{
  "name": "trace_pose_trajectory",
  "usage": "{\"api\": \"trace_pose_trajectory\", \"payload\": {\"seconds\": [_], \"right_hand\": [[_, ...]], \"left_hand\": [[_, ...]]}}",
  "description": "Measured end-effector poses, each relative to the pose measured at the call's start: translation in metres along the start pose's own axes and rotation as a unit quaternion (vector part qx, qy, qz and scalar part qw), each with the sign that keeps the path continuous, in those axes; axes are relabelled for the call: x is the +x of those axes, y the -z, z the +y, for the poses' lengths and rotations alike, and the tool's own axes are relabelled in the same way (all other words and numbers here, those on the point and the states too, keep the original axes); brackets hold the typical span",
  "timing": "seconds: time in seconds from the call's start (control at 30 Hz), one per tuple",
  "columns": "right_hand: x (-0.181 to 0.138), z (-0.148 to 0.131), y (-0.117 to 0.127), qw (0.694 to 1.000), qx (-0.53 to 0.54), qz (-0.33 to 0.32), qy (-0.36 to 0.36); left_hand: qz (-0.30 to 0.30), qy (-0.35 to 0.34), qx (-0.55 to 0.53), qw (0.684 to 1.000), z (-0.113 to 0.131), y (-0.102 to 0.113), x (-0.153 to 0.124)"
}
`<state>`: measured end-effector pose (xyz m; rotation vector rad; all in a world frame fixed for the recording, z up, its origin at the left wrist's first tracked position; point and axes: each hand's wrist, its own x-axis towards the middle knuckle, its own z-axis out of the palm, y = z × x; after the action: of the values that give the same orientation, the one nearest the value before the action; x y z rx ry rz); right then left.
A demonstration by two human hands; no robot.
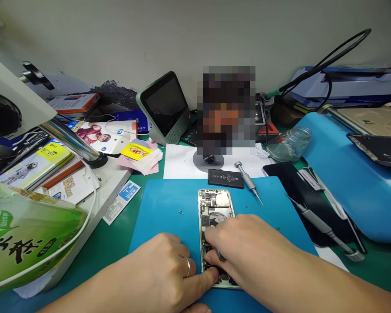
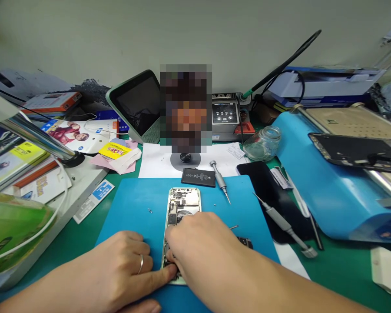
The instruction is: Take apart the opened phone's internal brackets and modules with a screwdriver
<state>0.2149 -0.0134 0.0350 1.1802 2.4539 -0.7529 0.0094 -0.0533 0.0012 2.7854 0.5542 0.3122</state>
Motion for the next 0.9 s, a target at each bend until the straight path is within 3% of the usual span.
{"api": "trace_pose_trajectory", "payload": {"seconds": [0.23,0.9], "right_hand": [[-0.0002,-0.0005,-0.0002,1.000,0.010,-0.001,-0.027],[-0.0035,0.0025,0.0015,0.998,0.020,0.049,0.024]], "left_hand": [[-0.004,0.001,-0.003,1.000,0.0014,0.0025,0.0010],[-0.004,0.003,0.002,1.000,0.0011,0.0022,0.0012]]}}
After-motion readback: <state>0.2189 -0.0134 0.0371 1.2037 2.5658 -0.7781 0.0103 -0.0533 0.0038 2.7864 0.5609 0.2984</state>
